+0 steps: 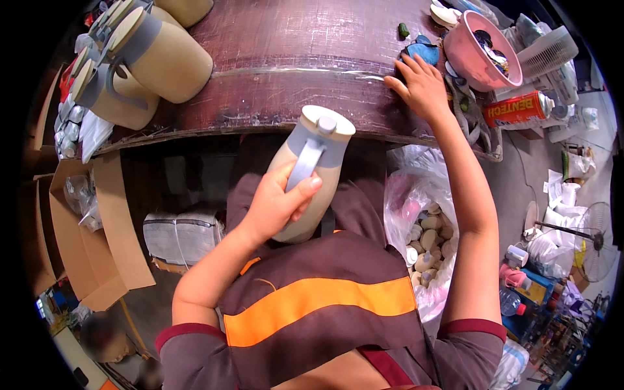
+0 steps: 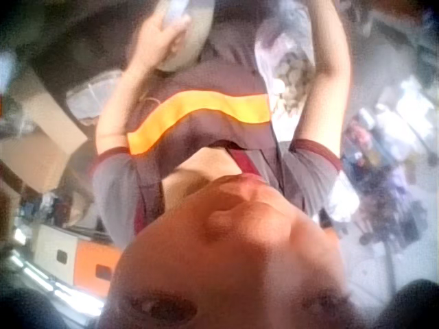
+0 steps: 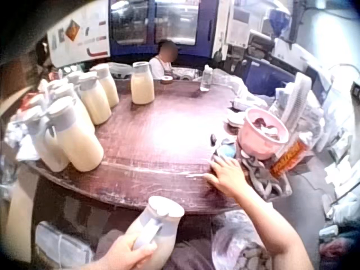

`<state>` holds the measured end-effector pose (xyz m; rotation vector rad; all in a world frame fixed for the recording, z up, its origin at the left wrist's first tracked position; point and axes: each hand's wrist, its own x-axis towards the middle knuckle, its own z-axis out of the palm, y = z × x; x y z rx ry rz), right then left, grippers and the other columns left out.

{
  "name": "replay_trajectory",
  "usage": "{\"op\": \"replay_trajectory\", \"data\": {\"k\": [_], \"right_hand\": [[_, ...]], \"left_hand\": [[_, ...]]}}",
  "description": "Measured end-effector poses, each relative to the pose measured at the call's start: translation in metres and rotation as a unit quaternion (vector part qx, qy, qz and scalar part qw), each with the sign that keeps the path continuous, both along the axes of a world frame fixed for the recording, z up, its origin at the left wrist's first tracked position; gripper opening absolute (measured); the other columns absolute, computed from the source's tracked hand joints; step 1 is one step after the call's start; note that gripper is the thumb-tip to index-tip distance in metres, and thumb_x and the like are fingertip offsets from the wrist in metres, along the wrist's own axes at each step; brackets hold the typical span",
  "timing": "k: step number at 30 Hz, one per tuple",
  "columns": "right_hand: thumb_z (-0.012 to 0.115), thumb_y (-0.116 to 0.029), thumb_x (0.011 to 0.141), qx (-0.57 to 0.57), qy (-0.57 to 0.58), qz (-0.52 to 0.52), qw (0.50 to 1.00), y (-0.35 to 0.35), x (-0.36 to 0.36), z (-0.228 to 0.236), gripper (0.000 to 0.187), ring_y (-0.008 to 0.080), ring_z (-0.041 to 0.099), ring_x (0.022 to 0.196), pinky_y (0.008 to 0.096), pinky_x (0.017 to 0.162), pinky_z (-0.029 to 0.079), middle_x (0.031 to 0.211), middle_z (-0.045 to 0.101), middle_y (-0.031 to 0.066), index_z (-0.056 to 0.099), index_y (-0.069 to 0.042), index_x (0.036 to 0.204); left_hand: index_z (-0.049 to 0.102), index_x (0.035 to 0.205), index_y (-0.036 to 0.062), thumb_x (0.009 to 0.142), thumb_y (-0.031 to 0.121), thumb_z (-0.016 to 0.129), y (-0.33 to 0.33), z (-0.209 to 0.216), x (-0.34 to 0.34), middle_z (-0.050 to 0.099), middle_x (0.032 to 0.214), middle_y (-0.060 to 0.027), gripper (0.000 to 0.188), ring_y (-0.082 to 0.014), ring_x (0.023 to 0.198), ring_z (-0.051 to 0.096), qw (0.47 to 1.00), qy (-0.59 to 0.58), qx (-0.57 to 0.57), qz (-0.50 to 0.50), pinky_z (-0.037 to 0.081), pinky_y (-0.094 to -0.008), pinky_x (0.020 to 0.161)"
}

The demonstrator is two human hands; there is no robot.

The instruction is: The person assembles plastic kettles by placing lids onto the bodies, wipes the exterior with a blue cloth, and then bags each kettle before placing them into a cardboard box.

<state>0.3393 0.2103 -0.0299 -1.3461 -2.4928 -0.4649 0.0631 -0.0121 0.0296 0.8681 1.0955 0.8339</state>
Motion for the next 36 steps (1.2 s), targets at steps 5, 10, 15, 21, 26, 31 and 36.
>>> {"op": "replay_trajectory", "data": {"k": [5, 10, 15, 21, 26, 31, 36], "right_hand": [[0.045, -0.051, 0.090, -0.098, -0.107, -0.290, 0.946, 0.029, 0.030, 0.019, 0.050, 0.0312, 0.065, 0.085, 0.0445, 0.077, 0.044, 0.082, 0.068, 0.0122, 0.070, -0.008, 0.083], [0.051, -0.047, 0.087, -0.001, 0.068, -0.146, 0.987, 0.089, 0.029, -0.008, 0.044, 0.0323, 0.064, 0.086, 0.0471, 0.080, 0.044, 0.083, 0.068, 0.0105, 0.068, -0.006, 0.081], [0.049, -0.034, 0.088, -0.015, -0.068, -0.273, 0.959, 0.136, 0.022, -0.029, 0.034, 0.0297, 0.065, 0.089, 0.0476, 0.087, 0.041, 0.086, 0.070, 0.0089, 0.069, -0.008, 0.093], [0.046, -0.023, 0.093, 0.037, 0.041, -0.194, 0.979, 0.106, 0.010, -0.027, 0.025, 0.0257, 0.067, 0.061, 0.0362, 0.051, 0.047, 0.075, 0.067, 0.0139, 0.064, -0.007, 0.099], [0.049, -0.019, 0.094, -0.272, 0.551, -0.057, 0.787, -0.025, -0.030, -0.007, 0.022, 0.0108, 0.055, 0.048, 0.0250, 0.047, 0.042, 0.071, 0.059, 0.0053, 0.060, -0.002, 0.102], [0.053, -0.013, 0.092, -0.522, 0.534, -0.045, 0.663, -0.160, -0.083, 0.013, 0.016, 0.0062, 0.054, 0.059, 0.0215, 0.052, 0.042, 0.077, 0.060, 0.0030, 0.062, -0.003, 0.101], [0.056, -0.007, 0.089, -0.439, 0.502, 0.009, 0.745, -0.201, -0.121, 0.020, 0.016, 0.0176, 0.063, 0.079, 0.0285, 0.072, 0.049, 0.086, 0.064, 0.0119, 0.059, 0.000, 0.102]], "left_hand": [[0.053, 0.089, 0.0056, 0.091, 0.024, 0.060, -0.001, -0.005, -0.008, 0.046, 0.059, 0.0037, 0.020, -0.0029, 0.047, 0.039, 0.999, -0.028, -0.018, 0.011, 0.031, -0.0196, 0.044], [0.054, 0.090, 0.0057, 0.090, 0.022, 0.060, 0.004, -0.005, -0.007, 0.047, 0.062, 0.0040, 0.017, -0.0023, 0.049, 0.040, 0.999, -0.033, -0.039, 0.008, 0.032, -0.0188, 0.045], [0.055, 0.089, 0.0058, 0.090, 0.021, 0.061, 0.008, -0.007, -0.005, 0.049, 0.064, 0.0045, 0.016, -0.0016, 0.050, 0.041, 0.998, -0.044, -0.048, 0.002, 0.033, -0.0182, 0.046], [0.057, 0.092, 0.0041, 0.092, 0.022, 0.058, 0.005, -0.009, -0.014, 0.050, 0.064, 0.0026, 0.018, -0.0028, 0.051, 0.043, 0.997, -0.062, -0.032, 0.021, 0.034, -0.0188, 0.047], [0.058, 0.099, 0.0004, 0.098, 0.033, 0.043, -0.001, -0.016, -0.019, 0.058, 0.068, -0.0060, 0.036, -0.0101, 0.053, 0.052, 0.965, -0.218, -0.083, 0.122, 0.042, -0.0238, 0.050], [0.058, 0.109, -0.0006, 0.096, 0.024, 0.050, 0.004, -0.013, -0.016, 0.063, 0.088, -0.0049, 0.029, -0.0066, 0.064, 0.054, 0.980, -0.101, -0.096, 0.143, 0.044, -0.0206, 0.056], [0.063, 0.101, 0.0001, 0.091, 0.018, 0.059, 0.006, -0.015, -0.028, 0.061, 0.086, 0.0014, 0.021, -0.0018, 0.068, 0.050, 0.997, 0.059, -0.048, -0.008, 0.041, -0.0168, 0.060]]}}
